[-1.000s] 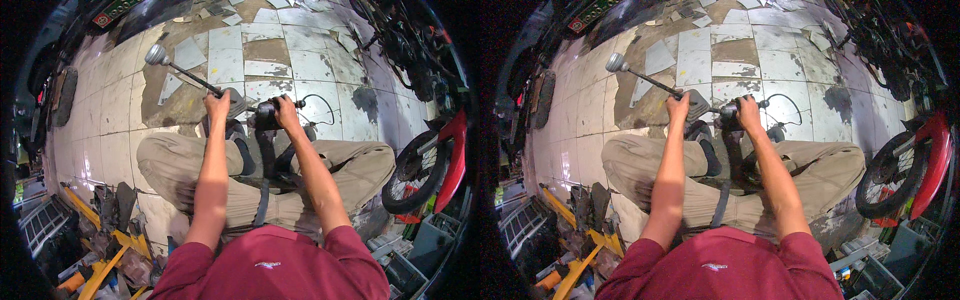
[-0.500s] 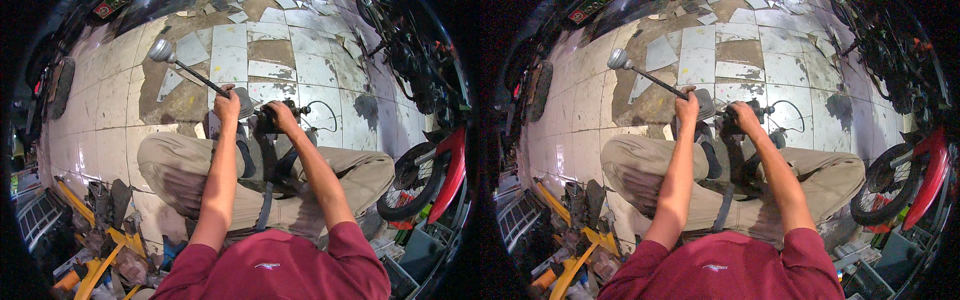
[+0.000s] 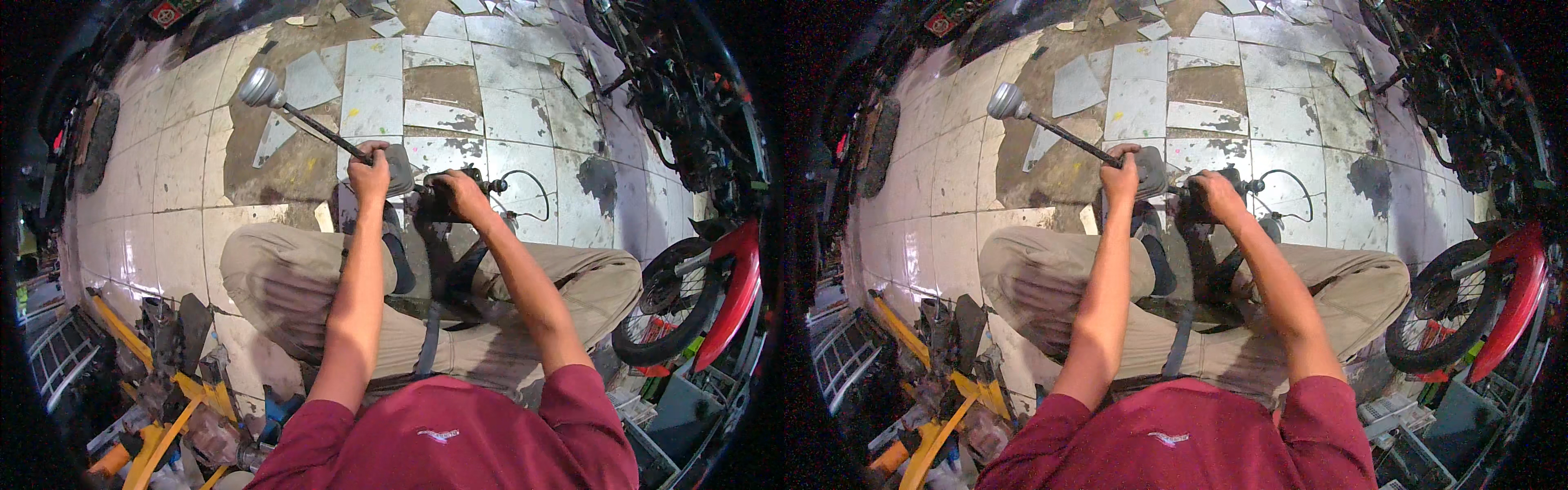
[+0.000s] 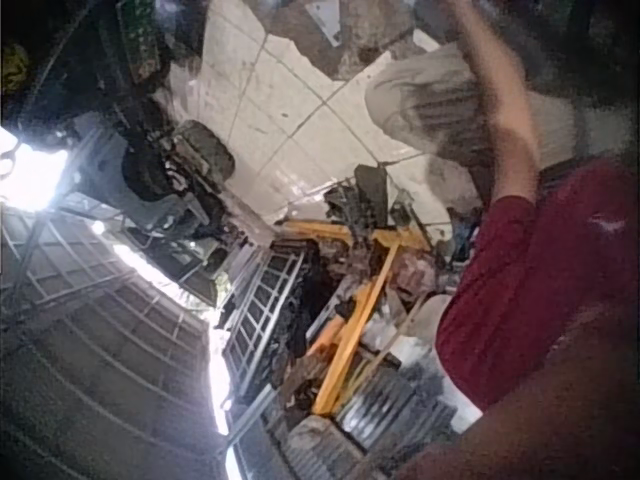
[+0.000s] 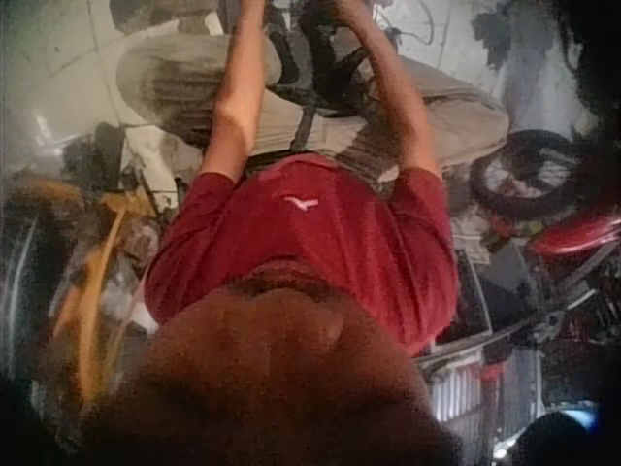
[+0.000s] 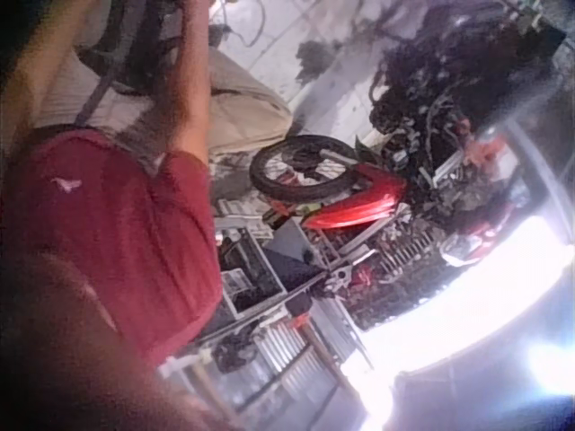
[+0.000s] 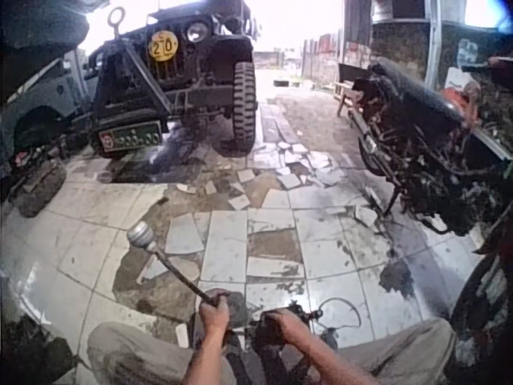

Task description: The person sits on the floor and uses a hammer to repeatedly strike a mechanical component held in their lap. They adjust the position of the part and the hammer between strikes, focusing on a specific area of the assembly.

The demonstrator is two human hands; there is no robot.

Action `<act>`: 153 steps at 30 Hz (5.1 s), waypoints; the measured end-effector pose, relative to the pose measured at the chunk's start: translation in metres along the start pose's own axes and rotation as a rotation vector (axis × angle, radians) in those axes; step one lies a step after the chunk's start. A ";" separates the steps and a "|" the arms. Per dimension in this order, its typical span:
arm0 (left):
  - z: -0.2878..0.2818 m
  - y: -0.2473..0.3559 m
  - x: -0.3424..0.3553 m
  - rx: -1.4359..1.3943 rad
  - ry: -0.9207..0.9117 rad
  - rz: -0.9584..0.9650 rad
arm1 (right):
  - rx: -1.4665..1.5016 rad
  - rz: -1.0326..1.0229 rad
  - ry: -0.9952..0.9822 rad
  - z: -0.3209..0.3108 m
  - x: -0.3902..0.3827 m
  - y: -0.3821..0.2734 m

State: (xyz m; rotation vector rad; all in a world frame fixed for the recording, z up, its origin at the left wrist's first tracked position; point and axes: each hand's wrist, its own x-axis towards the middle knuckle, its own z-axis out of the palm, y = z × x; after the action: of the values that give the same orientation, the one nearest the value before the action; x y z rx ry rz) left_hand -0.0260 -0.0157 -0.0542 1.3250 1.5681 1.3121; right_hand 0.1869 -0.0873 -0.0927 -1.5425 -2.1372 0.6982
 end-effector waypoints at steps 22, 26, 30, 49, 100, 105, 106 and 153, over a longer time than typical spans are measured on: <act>-0.004 0.072 -0.025 -0.530 -0.114 -0.128 | 0.401 0.876 0.448 -0.007 -0.050 -0.028; -0.001 0.087 -0.057 -0.545 -0.190 -0.131 | 0.469 0.869 0.434 0.005 -0.054 -0.016; 0.003 0.079 -0.072 -0.654 -0.136 -0.057 | 0.424 0.821 0.400 0.011 -0.041 -0.010; 0.017 0.074 -0.042 -0.707 0.020 -0.053 | 0.234 0.644 0.053 -0.025 -0.047 0.010; 0.006 0.008 -0.046 -0.056 0.087 -0.344 | -0.031 0.530 0.554 0.057 -0.037 -0.040; 0.006 -0.004 -0.044 -0.024 0.110 -0.279 | -0.008 0.462 0.499 0.060 -0.046 -0.055; 0.007 -0.003 -0.046 -0.033 0.119 -0.267 | -0.031 0.420 0.528 0.065 -0.053 -0.062; 0.011 0.002 -0.044 -0.083 0.160 -0.259 | -0.086 0.568 0.066 0.061 -0.066 -0.059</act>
State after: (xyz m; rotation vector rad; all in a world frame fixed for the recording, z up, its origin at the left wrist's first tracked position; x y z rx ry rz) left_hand -0.0042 -0.0555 -0.0594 0.9495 1.7091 1.3287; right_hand 0.1263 -0.1753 -0.1075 -2.2161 -1.6981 0.7196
